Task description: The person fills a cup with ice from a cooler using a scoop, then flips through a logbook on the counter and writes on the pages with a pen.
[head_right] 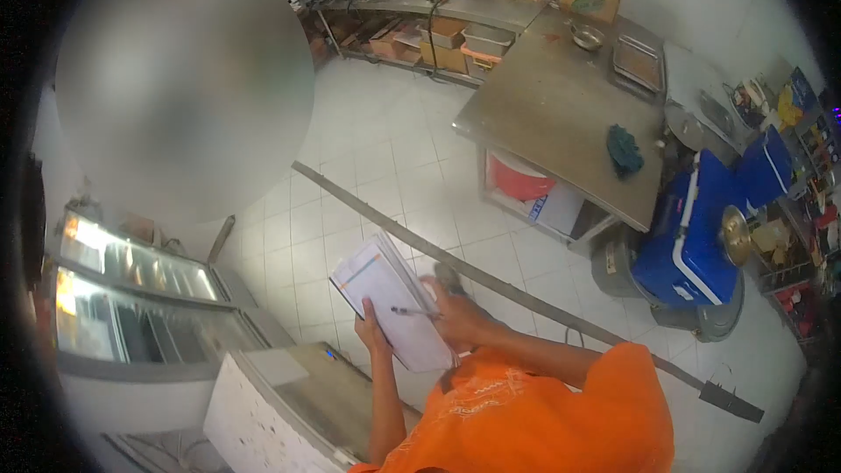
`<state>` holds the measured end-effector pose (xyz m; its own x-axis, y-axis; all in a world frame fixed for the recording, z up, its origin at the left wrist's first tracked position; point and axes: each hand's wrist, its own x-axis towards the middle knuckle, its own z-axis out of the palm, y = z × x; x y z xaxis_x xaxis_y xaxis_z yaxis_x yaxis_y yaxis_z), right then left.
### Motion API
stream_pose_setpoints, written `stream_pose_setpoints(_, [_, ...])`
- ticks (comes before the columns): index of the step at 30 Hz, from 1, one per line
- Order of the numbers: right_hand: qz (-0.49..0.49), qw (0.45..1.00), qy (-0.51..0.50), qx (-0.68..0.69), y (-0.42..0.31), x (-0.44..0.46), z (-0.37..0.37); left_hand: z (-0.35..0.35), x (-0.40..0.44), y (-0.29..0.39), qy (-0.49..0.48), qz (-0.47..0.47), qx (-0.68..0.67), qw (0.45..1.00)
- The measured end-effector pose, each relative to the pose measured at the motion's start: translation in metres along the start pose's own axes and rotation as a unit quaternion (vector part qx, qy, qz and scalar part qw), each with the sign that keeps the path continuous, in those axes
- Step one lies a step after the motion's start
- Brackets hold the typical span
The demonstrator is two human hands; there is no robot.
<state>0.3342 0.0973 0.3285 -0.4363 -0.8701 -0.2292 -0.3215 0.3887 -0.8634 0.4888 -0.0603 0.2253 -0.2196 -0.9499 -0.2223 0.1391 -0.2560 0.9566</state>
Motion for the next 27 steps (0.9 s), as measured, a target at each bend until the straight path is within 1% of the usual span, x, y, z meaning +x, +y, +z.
stream_pose_setpoints(3, [-0.048,0.987,0.106,0.110,-0.011,0.116,0.004,0.027,0.122,0.002,-0.019,-0.075,-0.044,0.996])
stream_pose_setpoints(6, [-0.056,0.998,0.034,0.017,-0.046,0.246,-0.005,0.042,0.238,0.012,0.005,-0.091,-0.063,0.994])
stream_pose_setpoints(7, [-0.113,0.992,0.052,0.025,-0.076,0.287,-0.010,0.052,0.268,0.036,0.026,-0.105,-0.082,0.991])
stream_pose_setpoints(10, [-0.102,0.994,-0.042,0.023,-0.142,0.412,-0.007,0.046,0.362,0.080,0.080,-0.119,-0.172,0.975])
stream_pose_setpoints(11, [-0.145,0.988,-0.046,0.021,-0.159,0.453,0.001,0.039,0.392,0.090,0.094,-0.098,-0.190,0.972])
stream_pose_setpoints(14, [-0.197,0.972,-0.126,-0.029,-0.210,0.572,0.023,0.030,0.479,0.134,0.124,-0.063,-0.252,0.958])
stream_pose_setpoints(17, [-0.243,0.949,-0.200,-0.020,-0.246,0.694,0.057,0.013,0.587,0.135,0.164,-0.027,-0.295,0.941])
stream_pose_setpoints(18, [-0.202,0.950,-0.238,-0.026,-0.259,0.733,0.069,0.006,0.624,0.139,0.176,-0.013,-0.308,0.935])
stream_pose_setpoints(20, [-0.122,0.944,-0.304,-0.040,-0.288,0.815,0.085,-0.011,0.710,0.128,0.211,-0.019,-0.288,0.934])
stream_pose_setpoints(21, [-0.110,0.940,-0.319,-0.047,-0.297,0.856,0.094,-0.016,0.749,0.133,0.223,-0.024,-0.277,0.934])
stream_pose_setpoints(24, [-0.173,0.948,-0.203,-0.174,-0.311,0.968,0.124,-0.007,0.871,0.169,0.239,-0.006,-0.186,0.953])
stream_pose_setpoints(25, [-0.230,0.945,-0.166,-0.165,-0.323,1.003,0.126,-0.003,0.915,0.178,0.235,0.006,-0.180,0.955])
stream_pose_setpoints(27, [-0.185,0.953,-0.148,-0.188,-0.349,1.078,0.122,0.015,0.995,0.215,0.207,-0.021,-0.120,0.971])
